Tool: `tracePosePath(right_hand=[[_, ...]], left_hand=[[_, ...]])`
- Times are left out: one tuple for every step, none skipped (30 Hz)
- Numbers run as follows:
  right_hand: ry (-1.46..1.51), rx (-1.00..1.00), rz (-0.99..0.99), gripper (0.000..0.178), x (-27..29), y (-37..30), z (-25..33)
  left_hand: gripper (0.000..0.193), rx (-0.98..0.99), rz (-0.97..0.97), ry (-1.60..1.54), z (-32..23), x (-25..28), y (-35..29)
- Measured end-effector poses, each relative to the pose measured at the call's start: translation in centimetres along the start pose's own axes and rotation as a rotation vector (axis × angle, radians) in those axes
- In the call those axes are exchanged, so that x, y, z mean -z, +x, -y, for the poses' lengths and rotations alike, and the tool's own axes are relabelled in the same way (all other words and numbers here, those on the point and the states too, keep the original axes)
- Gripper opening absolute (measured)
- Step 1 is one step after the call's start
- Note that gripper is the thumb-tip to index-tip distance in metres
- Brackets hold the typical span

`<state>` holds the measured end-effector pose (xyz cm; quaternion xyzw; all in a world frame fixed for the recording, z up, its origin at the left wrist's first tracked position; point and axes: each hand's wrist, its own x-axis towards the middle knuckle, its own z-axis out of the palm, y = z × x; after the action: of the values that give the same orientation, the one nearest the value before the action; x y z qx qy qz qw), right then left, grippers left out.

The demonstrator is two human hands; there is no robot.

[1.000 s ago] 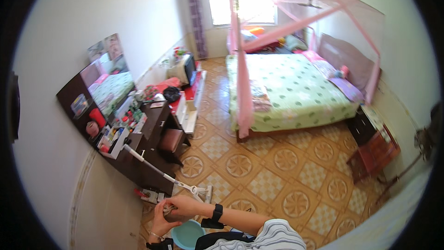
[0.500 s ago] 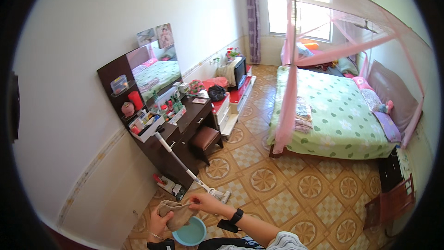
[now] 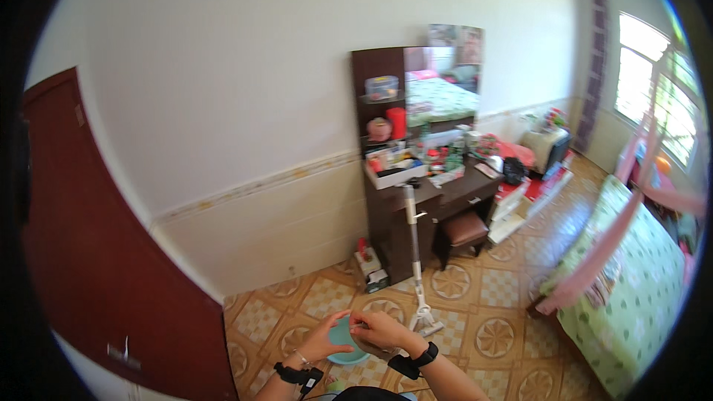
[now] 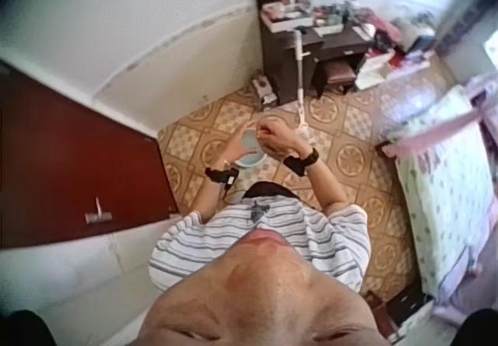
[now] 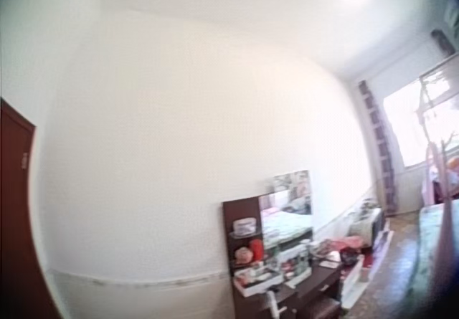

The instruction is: The person wipes a door and a wardrobe with a cloth, then washes the cloth in a bucket of water.

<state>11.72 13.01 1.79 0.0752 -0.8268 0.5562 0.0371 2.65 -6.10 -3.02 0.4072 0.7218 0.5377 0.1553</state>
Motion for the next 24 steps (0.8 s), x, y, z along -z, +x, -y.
tracePosePath(right_hand=[[-0.058, 0.054, 0.081, 0.013, -0.9, 1.0, 0.6], [-0.090, 0.071, 0.155, 0.012, -1.5, 2.0, 1.9], [-0.083, 0.080, 0.196, 0.012, -2.0, 2.9, 2.9], [-0.103, 0.078, 0.218, 0.012, -2.3, 3.9, 3.8], [-0.125, 0.076, 0.238, 0.012, -2.5, 4.9, 4.7], [-0.117, 0.084, 0.270, 0.012, -2.8, 5.8, 5.5], [-0.122, 0.134, 0.297, 0.012, -3.1, 6.8, 6.4], [-0.125, 0.184, 0.323, 0.013, -3.5, 7.8, 7.1], [-0.105, 0.189, 0.354, 0.013, -4.2, 8.8, 7.2], [-0.022, 0.199, 0.355, 0.013, -4.8, 9.9, 6.8], [0.062, 0.207, 0.357, 0.014, -5.5, 11.1, 6.6], [0.274, 0.150, 0.355, 0.019, -6.4, 12.1, 6.2], [0.468, 0.080, 0.337, 0.024, -6.5, 13.1, 6.2], [0.487, 0.058, 0.287, 0.031, -6.9, 14.4, 5.8], [0.508, 0.035, 0.229, 0.038, -7.4, 15.4, 5.2], [0.485, -0.025, 0.160, 0.043, -7.9, 16.8, 2.7], [0.455, -0.074, 0.090, 0.047, -8.5, 18.1, 0.8], [0.407, -0.151, 0.159, 0.058, -10.2, 18.5, 1.6], [0.407, -0.142, 0.179, 0.058, -11.7, 19.1, 0.2], [0.575, -0.212, 0.311, 0.063, -13.4, 19.8, -2.5], [0.747, -0.290, 0.447, 0.069, -15.0, 20.6, -4.1], [0.788, -0.343, 0.584, 0.076, -16.5, 20.8, -2.2], [0.805, -0.390, 0.561, 0.078, -18.1, 20.7, -0.7], [0.889, -0.426, 0.553, 0.081, -19.6, 21.0, -0.6]], left_hand=[[0.074, 0.037, 0.011, -0.044, 0.1, 0.1, -0.5], [0.073, 0.071, 0.023, -0.091, 0.1, 0.7, -1.1], [0.073, 0.091, -0.014, -0.091, 0.0, 1.4, -1.7], [0.073, 0.125, 0.063, -0.081, -0.2, 2.1, -2.1], [0.074, 0.158, 0.144, -0.073, -0.3, 2.8, -2.5], [0.074, 0.176, 0.115, -0.075, -0.3, 3.4, -3.3], [0.071, 0.177, 0.058, -0.111, 0.0, 4.1, -4.1], [0.068, 0.177, 0.002, -0.146, 0.3, 4.7, -4.9], [0.065, 0.184, -0.053, -0.177, 0.8, 5.5, -6.1], [0.057, 0.207, -0.120, -0.232, 1.7, 5.8, -7.0], [0.057, 0.234, -0.151, -0.238, 2.5, 7.1, -8.0], [0.056, 0.489, -0.105, -0.146, 1.4, 9.5, -7.9], [0.051, 0.573, -0.114, -0.205, 1.6, 10.5, -7.7], [0.045, 0.667, -0.138, -0.259, 1.8, 11.7, -7.8], [0.034, 0.600, -0.235, -0.442, 2.8, 12.5, -8.3], [0.035, 0.525, -0.298, -0.597, 1.2, 13.6, -7.6], [0.035, 0.434, -0.363, -0.743, -0.5, 14.9, -6.8], [0.035, 0.445, -0.402, -0.733, -1.0, 16.8, -7.7], [0.037, 0.440, -0.453, -0.937, -1.4, 18.2, -7.9], [0.038, 0.420, -0.490, -1.147, -1.6, 19.5, -7.8], [0.038, 0.410, -0.505, -1.148, -1.6, 20.8, -8.0], [0.040, 0.379, -0.492, -1.204, -1.5, 22.3, -8.7], [0.041, 0.347, -0.476, -1.258, -1.4, 23.7, -9.3], [0.043, 0.365, -0.498, -1.249, -1.5, 24.9, -9.7]])
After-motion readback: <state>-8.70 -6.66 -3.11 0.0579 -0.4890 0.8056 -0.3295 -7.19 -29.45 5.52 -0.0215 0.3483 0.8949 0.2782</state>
